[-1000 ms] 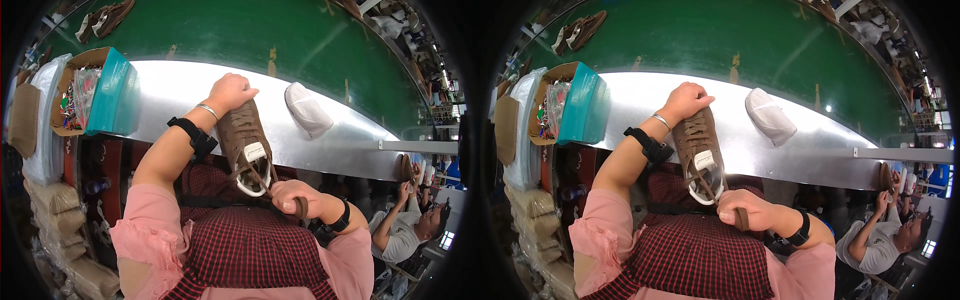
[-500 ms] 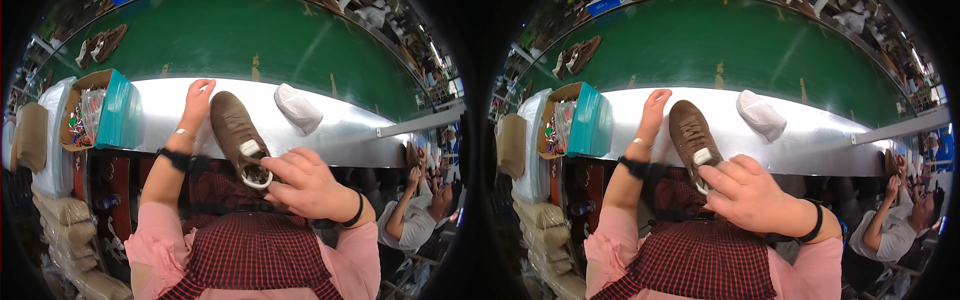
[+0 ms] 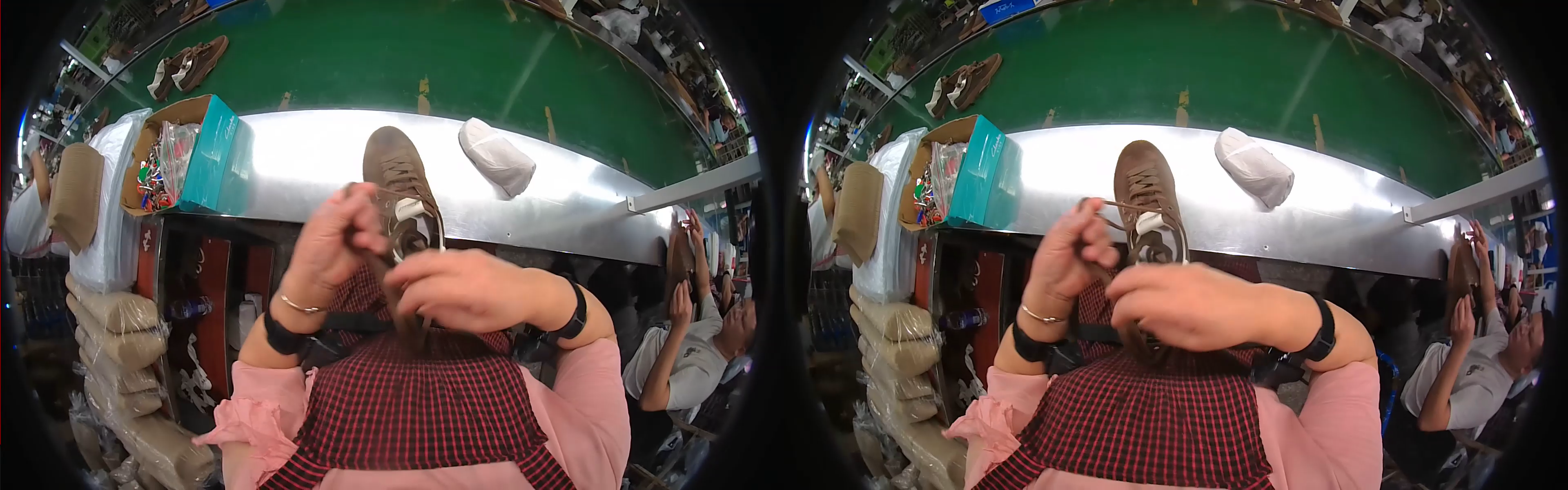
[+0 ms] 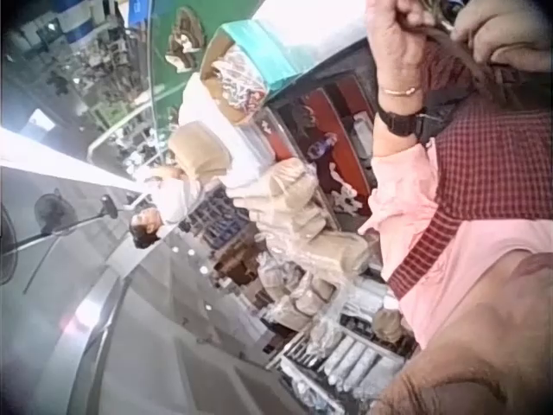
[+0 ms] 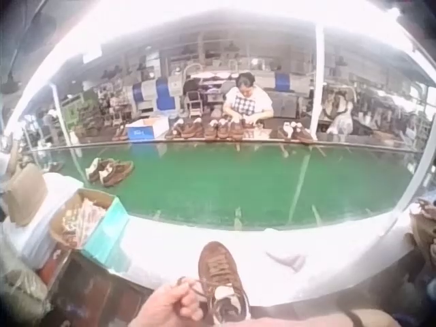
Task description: Inserting shoe laces and paper stuffings into brown leather shoes at a manufacturing line station.
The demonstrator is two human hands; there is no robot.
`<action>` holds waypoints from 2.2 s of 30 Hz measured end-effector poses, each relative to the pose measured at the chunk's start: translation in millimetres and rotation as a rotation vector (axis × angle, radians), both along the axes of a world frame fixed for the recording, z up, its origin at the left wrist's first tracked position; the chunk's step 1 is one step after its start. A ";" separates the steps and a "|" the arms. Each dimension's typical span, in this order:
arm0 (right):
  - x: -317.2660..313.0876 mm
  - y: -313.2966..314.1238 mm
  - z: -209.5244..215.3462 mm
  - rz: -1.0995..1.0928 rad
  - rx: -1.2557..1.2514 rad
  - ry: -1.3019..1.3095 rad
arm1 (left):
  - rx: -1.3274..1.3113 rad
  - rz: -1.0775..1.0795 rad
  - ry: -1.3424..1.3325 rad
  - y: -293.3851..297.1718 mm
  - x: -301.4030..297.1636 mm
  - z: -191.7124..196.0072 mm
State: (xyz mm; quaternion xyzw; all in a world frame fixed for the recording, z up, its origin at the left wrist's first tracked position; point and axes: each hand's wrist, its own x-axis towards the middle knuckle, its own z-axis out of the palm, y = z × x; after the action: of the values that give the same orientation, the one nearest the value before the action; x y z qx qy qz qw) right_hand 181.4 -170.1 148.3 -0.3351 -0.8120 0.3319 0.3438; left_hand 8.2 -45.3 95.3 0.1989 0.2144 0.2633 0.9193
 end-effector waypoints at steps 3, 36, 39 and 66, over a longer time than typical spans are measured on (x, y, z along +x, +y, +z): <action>28.1 -8.5 -12.5 -0.292 0.026 0.119 | 0.193 -0.054 0.351 14.2 -39.8 -16.7; -22.3 14.3 -48.3 -0.289 0.476 0.026 | 0.281 -0.474 0.391 -15.1 3.6 0.1; -0.9 14.5 -36.0 -0.441 0.172 0.320 | 1.071 -0.495 0.668 -9.4 -11.9 27.3; 12.1 47.6 -76.7 -0.666 0.323 -0.418 | 1.756 -0.682 0.946 -40.5 49.4 -24.3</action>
State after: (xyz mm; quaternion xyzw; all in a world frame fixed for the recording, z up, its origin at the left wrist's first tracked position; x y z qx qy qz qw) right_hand 193.5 -122.5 71.6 -0.5812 -0.7530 -0.0039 0.3085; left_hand 57.6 -85.8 71.0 0.9272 0.2179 -0.0509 0.3005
